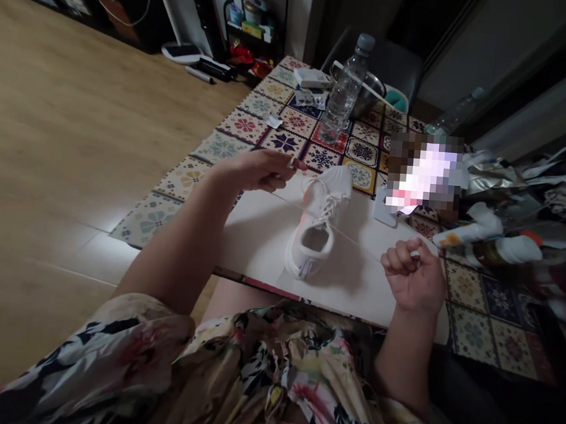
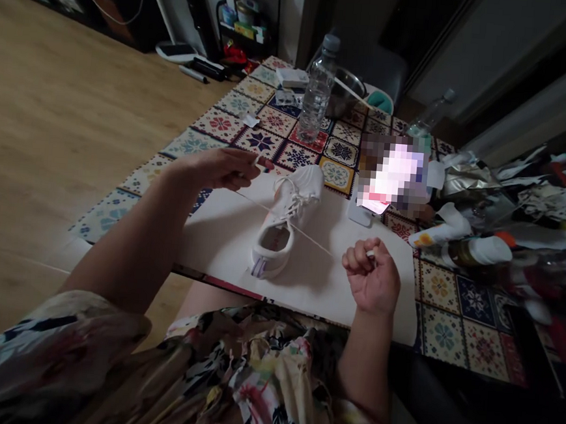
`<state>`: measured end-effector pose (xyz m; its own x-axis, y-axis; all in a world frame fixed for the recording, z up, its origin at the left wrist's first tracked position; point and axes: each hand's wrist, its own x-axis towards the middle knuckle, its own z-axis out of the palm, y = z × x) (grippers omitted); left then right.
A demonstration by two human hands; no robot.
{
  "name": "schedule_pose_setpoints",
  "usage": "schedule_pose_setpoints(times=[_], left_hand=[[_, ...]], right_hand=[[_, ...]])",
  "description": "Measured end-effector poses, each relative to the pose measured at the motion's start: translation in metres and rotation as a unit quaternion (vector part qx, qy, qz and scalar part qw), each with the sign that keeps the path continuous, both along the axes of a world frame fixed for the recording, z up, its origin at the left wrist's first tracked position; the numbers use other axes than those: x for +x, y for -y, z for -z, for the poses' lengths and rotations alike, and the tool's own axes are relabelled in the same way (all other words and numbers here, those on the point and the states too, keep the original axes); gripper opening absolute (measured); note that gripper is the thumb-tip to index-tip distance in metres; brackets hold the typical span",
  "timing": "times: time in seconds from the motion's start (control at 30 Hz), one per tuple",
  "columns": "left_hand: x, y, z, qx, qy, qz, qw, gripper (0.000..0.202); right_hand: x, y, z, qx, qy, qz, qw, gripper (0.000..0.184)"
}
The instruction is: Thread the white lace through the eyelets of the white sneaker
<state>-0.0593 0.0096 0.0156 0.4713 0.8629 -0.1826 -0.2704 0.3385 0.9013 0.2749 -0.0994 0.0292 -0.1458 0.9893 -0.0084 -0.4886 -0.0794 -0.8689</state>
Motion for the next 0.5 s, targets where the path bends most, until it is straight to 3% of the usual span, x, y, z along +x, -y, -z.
schedule_pose_setpoints(times=[0.1, 0.2, 0.27, 0.37, 0.43, 0.5], left_hand=[[0.002, 0.001, 0.007, -0.007, -0.095, 0.073, 0.993, 0.027], [0.009, 0.002, 0.012, 0.040, -0.146, 0.142, 0.978, 0.018], [0.012, 0.003, 0.013, 0.086, -0.172, 0.198, 0.961, 0.016], [0.014, 0.003, 0.013, 0.162, -0.220, 0.255, 0.928, 0.026], [0.016, 0.002, 0.013, 0.198, -0.232, 0.273, 0.912, 0.027], [0.017, 0.001, 0.012, 0.216, -0.223, 0.281, 0.908, 0.028]], right_hand=[[-0.003, -0.003, 0.005, 0.031, 0.056, -0.020, 0.998, 0.028], [-0.009, -0.008, 0.011, 0.054, 0.161, -0.050, 0.984, 0.026], [-0.013, -0.011, 0.013, 0.064, 0.269, -0.086, 0.957, 0.022], [-0.020, -0.015, 0.011, 0.091, 0.418, -0.129, 0.895, 0.021], [-0.024, -0.019, 0.010, 0.105, 0.465, -0.150, 0.866, 0.022], [-0.026, -0.025, 0.009, 0.095, 0.472, -0.182, 0.857, 0.021]])
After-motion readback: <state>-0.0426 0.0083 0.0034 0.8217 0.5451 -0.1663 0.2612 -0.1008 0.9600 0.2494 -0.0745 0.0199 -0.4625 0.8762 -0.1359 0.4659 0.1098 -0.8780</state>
